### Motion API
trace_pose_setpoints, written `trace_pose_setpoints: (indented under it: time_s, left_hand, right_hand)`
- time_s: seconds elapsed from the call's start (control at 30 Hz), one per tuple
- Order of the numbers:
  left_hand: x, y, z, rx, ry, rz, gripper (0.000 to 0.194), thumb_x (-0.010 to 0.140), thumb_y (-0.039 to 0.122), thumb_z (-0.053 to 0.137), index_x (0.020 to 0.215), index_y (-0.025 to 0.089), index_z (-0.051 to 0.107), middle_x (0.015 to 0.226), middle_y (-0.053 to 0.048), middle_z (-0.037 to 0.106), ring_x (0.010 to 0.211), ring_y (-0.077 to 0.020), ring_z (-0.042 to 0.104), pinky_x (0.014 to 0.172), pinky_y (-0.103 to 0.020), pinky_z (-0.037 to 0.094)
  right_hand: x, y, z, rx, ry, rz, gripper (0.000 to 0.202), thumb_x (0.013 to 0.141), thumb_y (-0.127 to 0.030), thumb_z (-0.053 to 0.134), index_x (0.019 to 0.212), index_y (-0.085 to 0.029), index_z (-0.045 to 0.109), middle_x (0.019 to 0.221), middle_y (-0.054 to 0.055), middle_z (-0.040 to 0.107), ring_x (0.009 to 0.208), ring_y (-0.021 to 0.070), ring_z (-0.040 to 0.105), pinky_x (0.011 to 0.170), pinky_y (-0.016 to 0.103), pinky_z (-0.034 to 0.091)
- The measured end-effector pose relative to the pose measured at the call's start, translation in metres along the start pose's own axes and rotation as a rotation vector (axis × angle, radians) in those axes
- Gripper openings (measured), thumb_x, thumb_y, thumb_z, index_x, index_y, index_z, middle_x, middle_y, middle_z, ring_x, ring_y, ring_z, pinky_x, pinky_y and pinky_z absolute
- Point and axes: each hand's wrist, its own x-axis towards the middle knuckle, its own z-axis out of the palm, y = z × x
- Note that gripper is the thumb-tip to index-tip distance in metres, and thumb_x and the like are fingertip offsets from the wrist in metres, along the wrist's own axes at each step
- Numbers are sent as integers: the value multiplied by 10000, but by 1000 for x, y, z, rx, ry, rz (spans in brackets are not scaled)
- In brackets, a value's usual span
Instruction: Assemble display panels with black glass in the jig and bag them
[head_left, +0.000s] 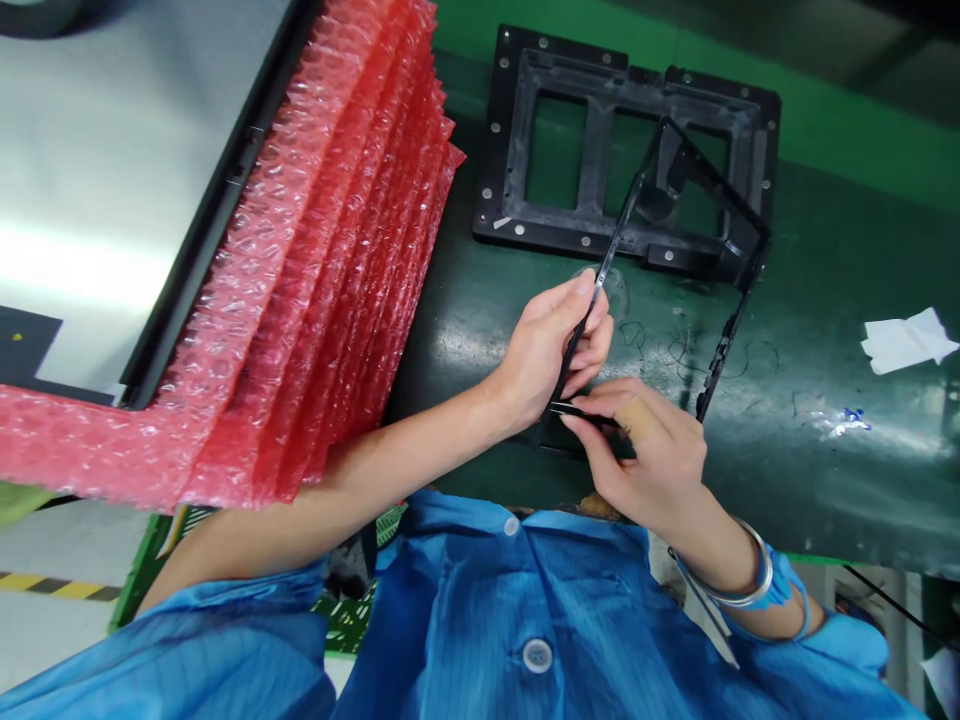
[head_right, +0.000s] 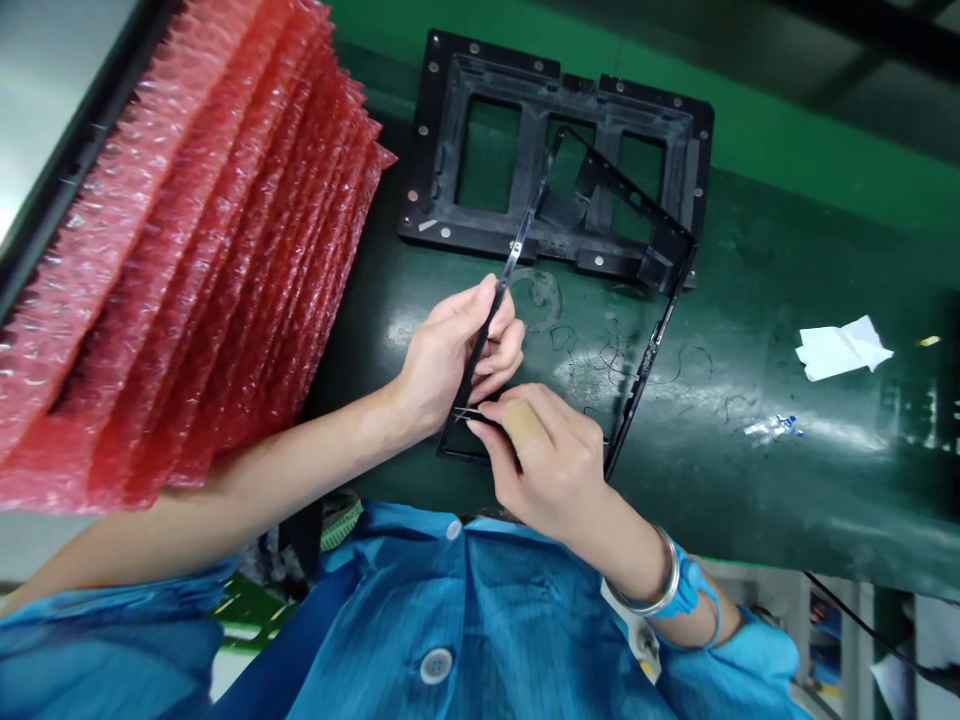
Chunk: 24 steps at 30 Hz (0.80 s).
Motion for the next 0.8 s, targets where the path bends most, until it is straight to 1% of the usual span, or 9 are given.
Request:
trace_pose_setpoints:
  time_s: [0.17,0.3,0.4,0.5,0.6,0.8]
  left_hand:
    - [1,-2,-1,8,25,6,472,953,573,496,682,202,393,444,86,354,309,-47,264,332,-183,156]
    - [1,-1,0,17,45,8,480,942,584,511,674,205,386,444,86,352,311,-50,265,326,-183,159]
    - [1,-1,1,23,40,8,478,939,584,515,676,204,392,442,88,351,309,-49,263,323,-180,167]
    - [1,-1,1,15,36,10,475,944,577,513,678,201,397,443,87,358,310,-46,264,324,-175,168]
    - [1,0,0,-5,29,12,469,956,554,510,672,198,398,442,85,358,309,-46,270,325,-175,163]
    - [0,2,1,-22,57,-8,465,969,530,501,664,194,400,443,81,353,309,-46,273,325,-176,163]
  right_hand:
    - [-2,-1,1,-69,-11,-16,64,891,-106,618,874,-168,621,755,63,693,718,168,671,656,273,534]
    - [-3,-3,2,-180,-15,-69,93,894,-95,618,840,-168,599,714,52,680,655,157,645,606,267,510]
    - [-2,-4,2,-211,-2,-92,140,906,-80,591,805,-176,579,679,39,665,615,144,626,573,257,494]
    - [-2,-4,3,-166,15,-46,153,928,-98,566,808,-192,577,683,29,664,632,140,637,586,250,506]
    - [-2,-2,3,-82,34,14,125,929,-115,570,843,-203,592,716,25,676,671,144,656,619,256,529]
    - [-3,0,2,-31,12,32,65,898,-125,606,891,-189,620,769,46,694,704,156,661,635,268,536]
